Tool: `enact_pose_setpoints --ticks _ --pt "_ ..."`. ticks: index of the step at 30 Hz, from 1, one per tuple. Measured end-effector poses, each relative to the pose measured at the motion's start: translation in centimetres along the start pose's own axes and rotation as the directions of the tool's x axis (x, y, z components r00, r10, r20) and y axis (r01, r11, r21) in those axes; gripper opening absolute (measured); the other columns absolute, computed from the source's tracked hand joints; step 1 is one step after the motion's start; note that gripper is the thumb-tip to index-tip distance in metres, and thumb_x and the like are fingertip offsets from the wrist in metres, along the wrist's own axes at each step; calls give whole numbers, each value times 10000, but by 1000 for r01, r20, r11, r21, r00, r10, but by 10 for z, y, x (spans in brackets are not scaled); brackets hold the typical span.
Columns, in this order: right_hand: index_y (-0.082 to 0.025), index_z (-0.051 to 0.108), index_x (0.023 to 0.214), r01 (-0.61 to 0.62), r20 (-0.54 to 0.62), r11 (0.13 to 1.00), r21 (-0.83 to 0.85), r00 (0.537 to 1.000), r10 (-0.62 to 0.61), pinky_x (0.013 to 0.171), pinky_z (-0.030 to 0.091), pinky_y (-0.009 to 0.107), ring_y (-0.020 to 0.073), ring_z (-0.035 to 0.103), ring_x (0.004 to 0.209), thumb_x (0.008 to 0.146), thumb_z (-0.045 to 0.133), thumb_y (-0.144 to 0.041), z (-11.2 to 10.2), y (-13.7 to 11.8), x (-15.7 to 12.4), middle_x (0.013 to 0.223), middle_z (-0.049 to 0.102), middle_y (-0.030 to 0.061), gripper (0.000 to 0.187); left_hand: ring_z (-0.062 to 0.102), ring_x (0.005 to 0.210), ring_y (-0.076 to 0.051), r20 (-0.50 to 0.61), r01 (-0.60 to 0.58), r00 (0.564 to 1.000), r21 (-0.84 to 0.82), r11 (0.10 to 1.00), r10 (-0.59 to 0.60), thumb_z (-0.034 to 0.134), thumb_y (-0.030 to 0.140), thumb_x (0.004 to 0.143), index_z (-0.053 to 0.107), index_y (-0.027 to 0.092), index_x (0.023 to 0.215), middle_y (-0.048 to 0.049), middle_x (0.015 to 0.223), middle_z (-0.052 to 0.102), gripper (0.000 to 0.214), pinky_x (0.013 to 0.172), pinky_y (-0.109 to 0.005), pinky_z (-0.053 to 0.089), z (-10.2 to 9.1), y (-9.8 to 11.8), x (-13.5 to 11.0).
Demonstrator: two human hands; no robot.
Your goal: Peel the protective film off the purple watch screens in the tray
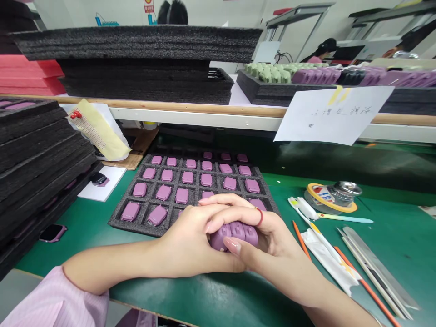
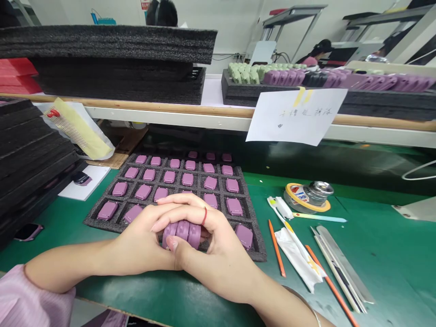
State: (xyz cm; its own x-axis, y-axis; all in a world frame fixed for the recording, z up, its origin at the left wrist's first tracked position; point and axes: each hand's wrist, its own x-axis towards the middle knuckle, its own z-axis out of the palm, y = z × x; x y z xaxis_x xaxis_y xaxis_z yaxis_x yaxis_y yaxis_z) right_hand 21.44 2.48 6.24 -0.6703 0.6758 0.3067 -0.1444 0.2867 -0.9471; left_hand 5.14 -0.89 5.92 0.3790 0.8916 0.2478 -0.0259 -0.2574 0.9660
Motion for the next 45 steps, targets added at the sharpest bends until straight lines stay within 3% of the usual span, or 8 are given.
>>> enact_pose_setpoints --ticks 17,23,28,31,35,40,42,45 --pt "-271 758 976 14 10 1000 -10 1000 -13 1088 453 295 184 591 1239 850 622 -135 -1 -1 1 1210 679 -3 231 668 1026 -154 -51 20 999 39 999 -18 770 67 729 714 194 1078 6 1155 674 376 878 -197 553 0 -1 -1" --pt "-278 763 991 10 6 1000 -22 1000 -10 1100 445 305 192 589 1246 834 634 -128 -1 0 0 1269 653 0 253 653 1106 -185 -35 21 999 6 1000 -21 763 40 733 704 186 1130 -12 1196 655 427 961 -236 544 0 -1 -2" --pt "-265 794 942 -14 -44 1000 -13 999 13 1073 481 345 220 625 1183 930 703 -261 3 0 -1 1189 700 32 92 672 1076 -191 -23 57 998 -36 998 -58 805 60 729 713 195 1105 -11 1178 671 410 920 -249 573 1 -1 -3" --pt "-275 817 928 -31 -49 999 11 998 32 1041 508 356 231 631 1161 1023 605 -364 3 0 0 1163 714 46 249 673 1093 -189 -31 51 998 -7 999 -51 845 134 744 721 209 1108 -4 1177 698 392 959 -261 562 1 0 -2" --pt "-298 822 997 -30 -22 997 67 999 32 1115 454 358 225 609 1199 1095 437 -468 1 1 0 1218 696 32 431 673 1085 -195 -22 61 998 4 998 -61 879 149 717 747 202 1035 -5 1099 717 348 1001 -286 545 0 2 0" --pt "-322 813 1050 -111 30 982 153 994 107 1187 380 400 252 538 1308 1106 267 -563 -4 3 -3 1297 657 19 600 704 893 -176 -12 115 993 -22 993 -115 876 180 724 745 201 1022 25 857 707 326 904 -306 592 0 5 -1" --pt "-323 803 1080 -108 63 982 156 993 99 1184 384 407 258 505 1347 1100 327 -554 -7 2 -4 1315 649 22 529 704 917 -180 -2 108 994 -23 994 -108 875 178 725 743 202 1030 16 900 716 333 909 -306 591 0 7 -1" --pt "-309 771 1159 -27 93 998 63 995 21 1152 423 423 271 511 1345 1039 570 -437 -8 0 -4 1336 638 39 267 700 988 -189 7 113 994 -32 993 -112 867 182 737 733 207 1072 -6 1038 723 362 886 -290 596 0 7 -2"
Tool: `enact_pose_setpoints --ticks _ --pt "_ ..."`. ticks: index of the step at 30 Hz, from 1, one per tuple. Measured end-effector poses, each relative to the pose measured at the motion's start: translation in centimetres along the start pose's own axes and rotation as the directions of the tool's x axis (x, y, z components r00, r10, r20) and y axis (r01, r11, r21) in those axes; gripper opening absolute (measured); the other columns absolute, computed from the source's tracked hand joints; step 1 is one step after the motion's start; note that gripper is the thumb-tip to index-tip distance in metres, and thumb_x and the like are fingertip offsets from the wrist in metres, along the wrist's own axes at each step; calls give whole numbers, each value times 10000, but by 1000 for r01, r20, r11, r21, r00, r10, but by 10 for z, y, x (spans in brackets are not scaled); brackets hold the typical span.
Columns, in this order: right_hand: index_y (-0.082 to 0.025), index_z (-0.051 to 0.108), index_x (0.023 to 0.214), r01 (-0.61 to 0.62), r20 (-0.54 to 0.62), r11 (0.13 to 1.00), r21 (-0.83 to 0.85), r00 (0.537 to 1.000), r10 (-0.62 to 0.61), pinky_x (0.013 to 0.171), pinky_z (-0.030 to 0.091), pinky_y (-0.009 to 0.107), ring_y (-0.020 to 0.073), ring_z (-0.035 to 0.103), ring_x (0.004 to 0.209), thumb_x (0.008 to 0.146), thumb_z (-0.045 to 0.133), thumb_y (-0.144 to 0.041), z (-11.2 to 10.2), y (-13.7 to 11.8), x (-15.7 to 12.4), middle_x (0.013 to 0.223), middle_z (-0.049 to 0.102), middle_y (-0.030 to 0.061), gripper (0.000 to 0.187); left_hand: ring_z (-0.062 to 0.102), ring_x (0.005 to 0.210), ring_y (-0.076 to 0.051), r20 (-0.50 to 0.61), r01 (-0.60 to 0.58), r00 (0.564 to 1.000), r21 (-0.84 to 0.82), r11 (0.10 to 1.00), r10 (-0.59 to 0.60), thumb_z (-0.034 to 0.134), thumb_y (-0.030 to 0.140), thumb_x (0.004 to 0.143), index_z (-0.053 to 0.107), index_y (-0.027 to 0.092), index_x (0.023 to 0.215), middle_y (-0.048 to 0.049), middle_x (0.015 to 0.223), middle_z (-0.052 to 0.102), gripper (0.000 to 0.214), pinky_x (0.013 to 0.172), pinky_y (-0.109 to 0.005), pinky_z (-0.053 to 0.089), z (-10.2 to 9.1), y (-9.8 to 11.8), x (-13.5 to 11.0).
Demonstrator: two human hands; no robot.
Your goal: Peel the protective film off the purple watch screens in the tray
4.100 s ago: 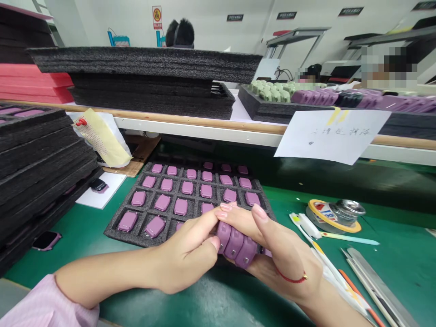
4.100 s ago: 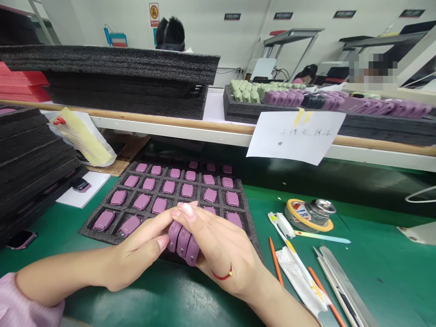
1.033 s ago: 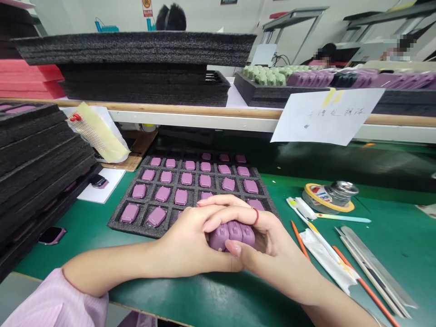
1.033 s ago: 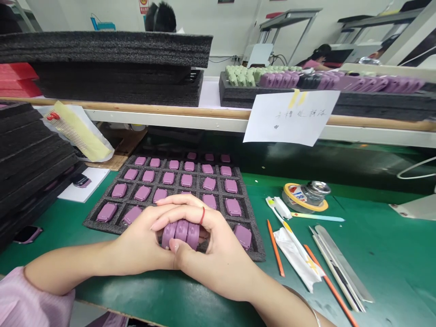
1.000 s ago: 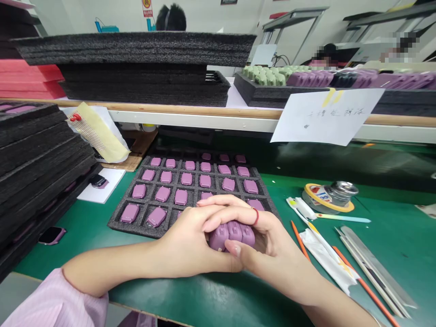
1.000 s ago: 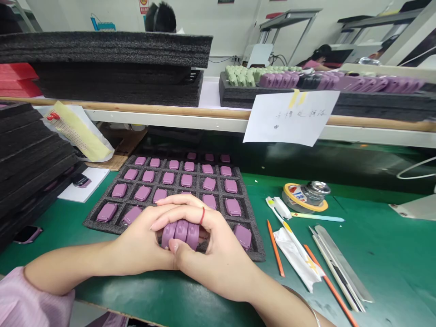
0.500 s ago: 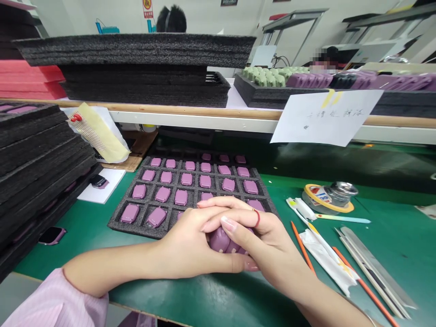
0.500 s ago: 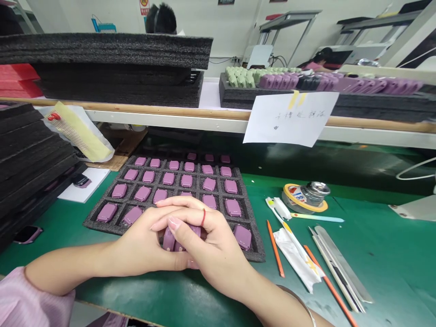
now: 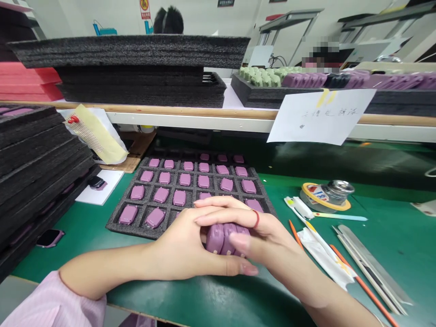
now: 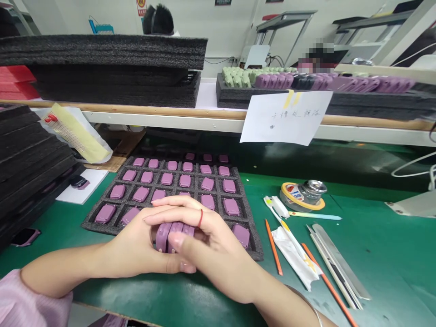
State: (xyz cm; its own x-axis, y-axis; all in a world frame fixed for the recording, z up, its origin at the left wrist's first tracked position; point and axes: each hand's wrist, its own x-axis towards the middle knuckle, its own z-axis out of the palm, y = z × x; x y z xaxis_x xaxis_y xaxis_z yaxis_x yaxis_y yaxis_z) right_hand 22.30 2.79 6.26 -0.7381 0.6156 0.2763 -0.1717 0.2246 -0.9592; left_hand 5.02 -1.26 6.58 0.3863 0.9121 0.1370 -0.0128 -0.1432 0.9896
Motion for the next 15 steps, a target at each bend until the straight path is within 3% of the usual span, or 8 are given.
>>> enact_pose_setpoints --ticks 3,8,12,15 --pt "-282 775 1135 78 -46 991 -106 995 -83 1108 468 417 255 592 1252 1014 625 -321 5 -2 2 1282 670 56 197 708 931 -163 -15 -9 1000 19 1000 10 827 123 749 735 219 1081 7 1021 731 358 816 -248 595 0 -3 -1" --pt "-275 818 924 66 -188 998 -19 980 -69 1032 531 371 228 665 1114 1045 591 -402 13 4 6 1157 728 47 286 670 1121 -204 -40 -69 997 56 996 72 874 160 731 716 210 1156 -21 1188 712 456 986 -294 563 1 -8 1" --pt "-287 821 997 40 -145 994 100 989 -26 1129 453 393 231 614 1211 1106 349 -533 10 8 5 1196 716 33 543 696 1058 -214 -17 -1 1000 -7 1000 1 875 167 724 707 184 1122 -26 1082 730 432 946 -308 594 2 -6 2" --pt "-294 802 1092 -27 -82 981 192 996 43 1072 504 387 255 543 1306 1103 295 -561 5 8 1 1333 647 19 573 719 967 -229 -6 43 999 -8 999 -43 866 173 723 717 169 1047 -19 933 730 356 896 -335 618 2 -4 0"
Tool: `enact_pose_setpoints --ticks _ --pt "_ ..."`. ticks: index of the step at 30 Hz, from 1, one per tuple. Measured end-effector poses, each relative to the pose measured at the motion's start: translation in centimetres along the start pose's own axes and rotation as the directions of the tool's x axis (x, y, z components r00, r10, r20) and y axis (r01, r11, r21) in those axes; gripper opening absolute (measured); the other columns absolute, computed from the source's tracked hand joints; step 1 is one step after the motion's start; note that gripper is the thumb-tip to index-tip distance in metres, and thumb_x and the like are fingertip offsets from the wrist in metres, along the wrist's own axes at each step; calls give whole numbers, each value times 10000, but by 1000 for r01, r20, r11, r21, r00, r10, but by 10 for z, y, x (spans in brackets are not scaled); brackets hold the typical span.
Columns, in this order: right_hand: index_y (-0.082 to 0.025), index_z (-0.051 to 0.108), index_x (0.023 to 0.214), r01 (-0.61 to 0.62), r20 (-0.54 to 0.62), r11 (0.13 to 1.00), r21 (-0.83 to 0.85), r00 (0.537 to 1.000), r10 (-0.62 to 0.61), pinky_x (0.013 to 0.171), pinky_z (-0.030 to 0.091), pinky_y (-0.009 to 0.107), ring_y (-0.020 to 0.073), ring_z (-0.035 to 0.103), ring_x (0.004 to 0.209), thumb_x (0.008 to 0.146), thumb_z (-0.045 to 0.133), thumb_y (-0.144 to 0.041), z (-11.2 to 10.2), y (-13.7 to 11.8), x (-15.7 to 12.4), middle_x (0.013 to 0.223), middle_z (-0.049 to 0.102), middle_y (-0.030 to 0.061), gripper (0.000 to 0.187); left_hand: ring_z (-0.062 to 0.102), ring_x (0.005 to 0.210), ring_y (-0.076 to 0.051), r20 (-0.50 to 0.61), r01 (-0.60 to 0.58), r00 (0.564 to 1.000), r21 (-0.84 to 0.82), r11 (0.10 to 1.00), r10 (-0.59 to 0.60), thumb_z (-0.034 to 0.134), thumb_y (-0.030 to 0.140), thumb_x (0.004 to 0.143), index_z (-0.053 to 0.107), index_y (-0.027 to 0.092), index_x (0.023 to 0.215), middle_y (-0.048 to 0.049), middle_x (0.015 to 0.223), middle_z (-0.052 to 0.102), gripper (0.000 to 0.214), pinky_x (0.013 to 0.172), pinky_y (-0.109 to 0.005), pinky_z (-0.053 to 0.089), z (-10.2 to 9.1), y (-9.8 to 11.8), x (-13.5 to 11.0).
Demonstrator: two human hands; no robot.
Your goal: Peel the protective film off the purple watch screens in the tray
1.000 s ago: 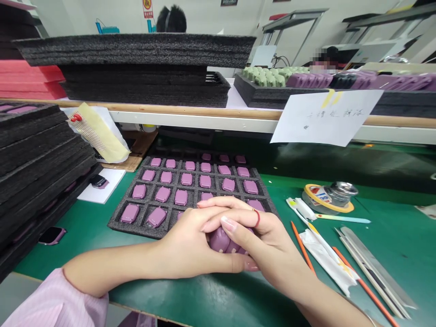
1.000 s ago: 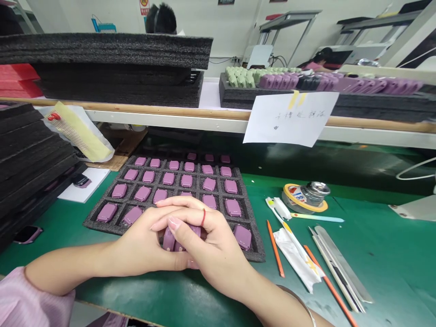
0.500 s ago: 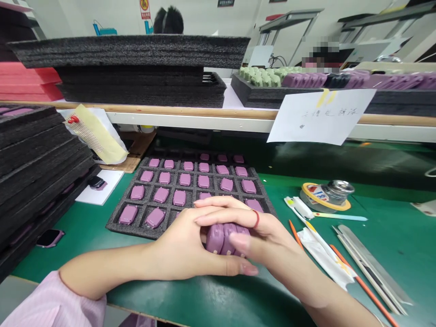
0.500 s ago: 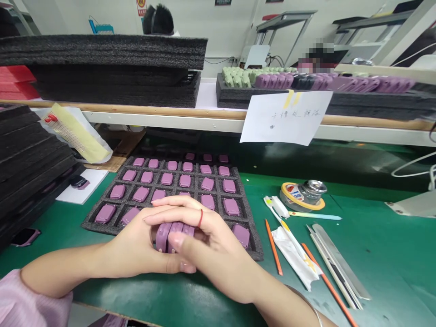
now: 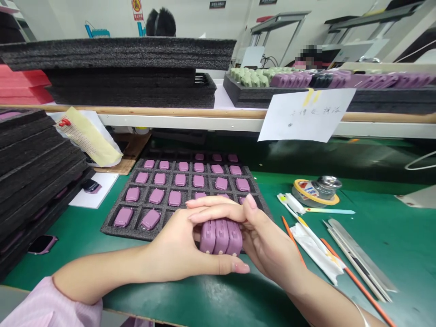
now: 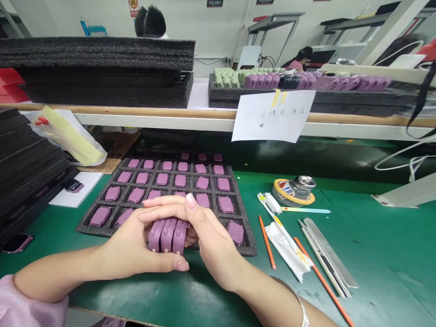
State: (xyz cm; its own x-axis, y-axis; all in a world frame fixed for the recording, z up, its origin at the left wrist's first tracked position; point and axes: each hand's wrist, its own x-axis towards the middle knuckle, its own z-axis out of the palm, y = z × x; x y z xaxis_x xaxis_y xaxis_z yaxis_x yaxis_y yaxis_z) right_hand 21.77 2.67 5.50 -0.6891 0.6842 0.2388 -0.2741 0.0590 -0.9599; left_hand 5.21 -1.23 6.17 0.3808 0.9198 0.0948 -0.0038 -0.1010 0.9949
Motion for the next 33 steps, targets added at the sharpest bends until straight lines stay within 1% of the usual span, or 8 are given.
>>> enact_pose_setpoints --ticks 3,5,9,13,18,25,28,33 --pt "-302 769 1171 -51 75 994 92 996 44 943 578 339 258 554 1297 1088 328 -592 -3 -3 -3 1409 591 10 534 714 983 -234 2 -9 1000 -21 1000 9 882 196 723 709 198 1157 -18 946 727 468 916 -352 611 -1 -1 -3" --pt "-317 710 1267 -65 76 992 112 996 56 980 559 322 240 567 1290 1081 316 -628 -5 -4 -2 1413 591 8 536 712 990 -229 -20 -42 999 -16 999 42 902 224 718 695 210 1200 -26 998 733 525 922 -343 604 -2 -2 -4" --pt "-297 686 1244 44 -116 999 23 992 -41 1152 427 332 220 553 1313 1057 344 -680 -7 -5 2 1333 652 16 547 719 932 -186 -82 -182 977 169 969 198 906 223 722 705 178 1118 -36 1050 750 447 913 -276 584 -3 -3 -6" --pt "-284 686 1205 94 -193 995 -37 976 -99 1122 463 361 223 610 1234 1054 383 -671 -9 -4 7 1272 680 25 514 719 1018 -191 -31 -290 951 253 923 307 847 140 767 698 191 1132 -33 1133 747 397 967 -267 564 -3 -4 -7" --pt "-275 641 1273 76 -169 993 -91 981 -91 1097 487 365 225 612 1225 1055 366 -677 -13 1 5 1263 670 43 534 719 1033 -198 -29 -351 925 308 884 378 809 72 768 696 193 1128 -28 1128 751 397 980 -275 557 -4 -5 -6" --pt "-250 493 1432 -98 -43 986 -133 995 93 1063 515 447 284 658 1172 982 446 -763 -22 -1 0 1247 680 98 684 705 1009 -177 -52 -382 898 400 833 437 823 74 760 702 226 1087 8 1086 755 380 934 -262 525 -3 -3 -3" --pt "-243 456 1451 -159 63 987 -20 985 160 1082 512 445 289 628 1238 919 622 -733 -17 0 -1 1321 649 107 742 700 1008 -189 -69 -398 882 425 813 467 805 92 788 705 231 1104 -1 1074 758 360 947 -290 515 -3 -6 -1" --pt "-249 386 1480 -105 -80 993 -54 992 101 1062 552 409 294 634 1238 672 962 -523 -1 5 1 1320 647 117 1030 655 1107 -223 -64 -441 867 362 821 494 775 317 891 756 231 1029 -52 1094 723 164 1056 -345 485 -3 -11 -1"
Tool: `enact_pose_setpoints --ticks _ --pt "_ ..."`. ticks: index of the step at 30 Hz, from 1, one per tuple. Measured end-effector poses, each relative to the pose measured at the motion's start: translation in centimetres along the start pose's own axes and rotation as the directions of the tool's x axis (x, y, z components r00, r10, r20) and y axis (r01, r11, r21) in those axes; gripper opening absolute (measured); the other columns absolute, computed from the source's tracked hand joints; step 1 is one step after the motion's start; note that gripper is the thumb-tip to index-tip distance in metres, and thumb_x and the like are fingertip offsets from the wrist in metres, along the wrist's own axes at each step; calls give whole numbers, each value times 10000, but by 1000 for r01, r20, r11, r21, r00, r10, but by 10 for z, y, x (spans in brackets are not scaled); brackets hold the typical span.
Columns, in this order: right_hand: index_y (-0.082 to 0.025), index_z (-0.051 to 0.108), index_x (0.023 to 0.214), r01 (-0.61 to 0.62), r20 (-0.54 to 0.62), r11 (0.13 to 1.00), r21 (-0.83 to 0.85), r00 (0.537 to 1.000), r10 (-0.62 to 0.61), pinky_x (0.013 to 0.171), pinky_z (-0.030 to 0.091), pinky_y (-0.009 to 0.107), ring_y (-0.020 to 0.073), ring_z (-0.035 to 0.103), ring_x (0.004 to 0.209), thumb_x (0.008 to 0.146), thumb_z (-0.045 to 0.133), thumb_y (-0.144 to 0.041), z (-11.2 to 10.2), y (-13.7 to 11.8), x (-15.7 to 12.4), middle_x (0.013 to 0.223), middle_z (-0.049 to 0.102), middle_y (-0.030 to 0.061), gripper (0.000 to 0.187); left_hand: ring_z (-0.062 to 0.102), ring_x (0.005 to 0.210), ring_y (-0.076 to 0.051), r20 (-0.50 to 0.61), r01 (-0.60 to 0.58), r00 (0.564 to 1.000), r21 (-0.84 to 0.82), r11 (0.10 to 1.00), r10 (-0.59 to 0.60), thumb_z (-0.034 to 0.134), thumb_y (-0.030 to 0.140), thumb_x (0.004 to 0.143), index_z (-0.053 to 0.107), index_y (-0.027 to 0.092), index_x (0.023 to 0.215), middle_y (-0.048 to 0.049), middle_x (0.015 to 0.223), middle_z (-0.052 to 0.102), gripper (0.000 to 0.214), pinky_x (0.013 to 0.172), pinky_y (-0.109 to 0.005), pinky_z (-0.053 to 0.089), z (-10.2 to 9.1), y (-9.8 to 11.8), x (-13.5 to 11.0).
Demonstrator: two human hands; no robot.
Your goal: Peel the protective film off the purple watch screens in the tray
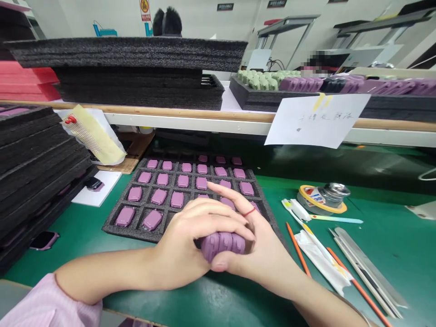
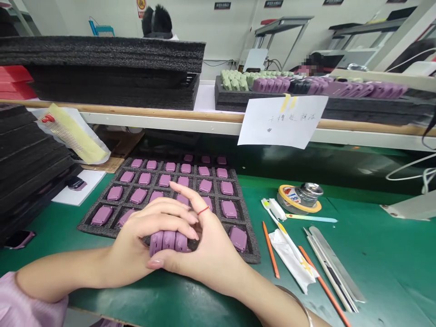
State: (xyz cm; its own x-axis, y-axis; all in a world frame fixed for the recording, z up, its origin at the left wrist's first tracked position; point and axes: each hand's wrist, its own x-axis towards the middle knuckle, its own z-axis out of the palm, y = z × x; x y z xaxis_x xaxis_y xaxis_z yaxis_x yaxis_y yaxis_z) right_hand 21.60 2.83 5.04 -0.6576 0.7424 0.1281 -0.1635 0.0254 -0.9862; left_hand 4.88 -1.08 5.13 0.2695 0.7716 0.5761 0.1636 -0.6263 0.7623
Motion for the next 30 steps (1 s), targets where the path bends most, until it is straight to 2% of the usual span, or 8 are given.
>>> enact_pose_setpoints --ticks 4,8,11,13,16,20,26,30 --pt "-286 329 1534 114 -71 990 -78 990 -119 972 616 375 278 683 1162 716 955 -332 3 6 0 1283 673 94 1031 486 1341 -257 15 95 995 12 995 -96 765 291 887 721 262 1182 -90 1334 549 300 1150 -357 435 0 -2 -4" --pt "-333 237 1595 311 -55 916 -253 941 -334 1067 561 441 268 704 1119 770 919 -257 -1 11 -2 1179 727 48 1072 297 1490 -307 45 198 980 -28 980 -196 848 200 779 230 378 1581 -82 1595 305 1028 1229 -468 342 0 -2 -8" --pt "-377 259 1597 359 -75 838 -412 903 -424 1071 562 456 281 687 1154 822 875 -284 -4 12 -3 1411 599 73 995 316 1488 -349 108 393 920 -213 895 -378 938 230 687 -12 462 1586 -90 1609 300 1329 1146 -517 444 1 1 -9" --pt "-410 257 1598 382 -63 796 -469 885 -462 980 627 409 283 695 1141 867 840 -327 -6 11 -3 1574 419 76 939 477 1384 -364 191 516 855 -415 749 -483 949 226 668 -80 467 1573 -128 1556 384 1391 1015 -506 550 1 3 -6" --pt "-404 226 1611 477 28 705 -525 838 -545 1008 618 419 289 669 1188 938 768 -389 -9 9 -1 1558 443 67 864 620 1222 -354 287 582 796 -602 547 -533 918 283 722 214 293 1571 -171 1372 565 1102 990 -508 553 0 1 0" --pt "-301 133 1640 564 164 599 -568 791 -589 1201 434 501 267 608 1280 1013 671 -360 -12 12 3 1310 670 63 829 669 1111 -328 392 611 790 -568 551 -471 889 324 760 669 132 1159 -123 1085 695 495 1035 -507 506 -3 -5 6" --pt "-255 112 1645 598 245 542 -591 773 -585 1170 474 443 246 586 1306 1035 631 -338 -14 12 3 1365 635 98 805 679 1050 -234 299 559 828 -514 651 -474 912 227 712 741 184 1057 -46 1069 726 387 926 -318 529 -4 -3 6" --pt "-275 217 1625 613 353 517 -597 779 -518 1203 418 451 260 497 1392 1014 659 -393 -19 2 0 1515 501 99 764 688 1011 -217 221 518 855 -426 742 -469 922 229 700 742 198 1072 -28 1026 740 414 911 -296 535 -6 0 5"
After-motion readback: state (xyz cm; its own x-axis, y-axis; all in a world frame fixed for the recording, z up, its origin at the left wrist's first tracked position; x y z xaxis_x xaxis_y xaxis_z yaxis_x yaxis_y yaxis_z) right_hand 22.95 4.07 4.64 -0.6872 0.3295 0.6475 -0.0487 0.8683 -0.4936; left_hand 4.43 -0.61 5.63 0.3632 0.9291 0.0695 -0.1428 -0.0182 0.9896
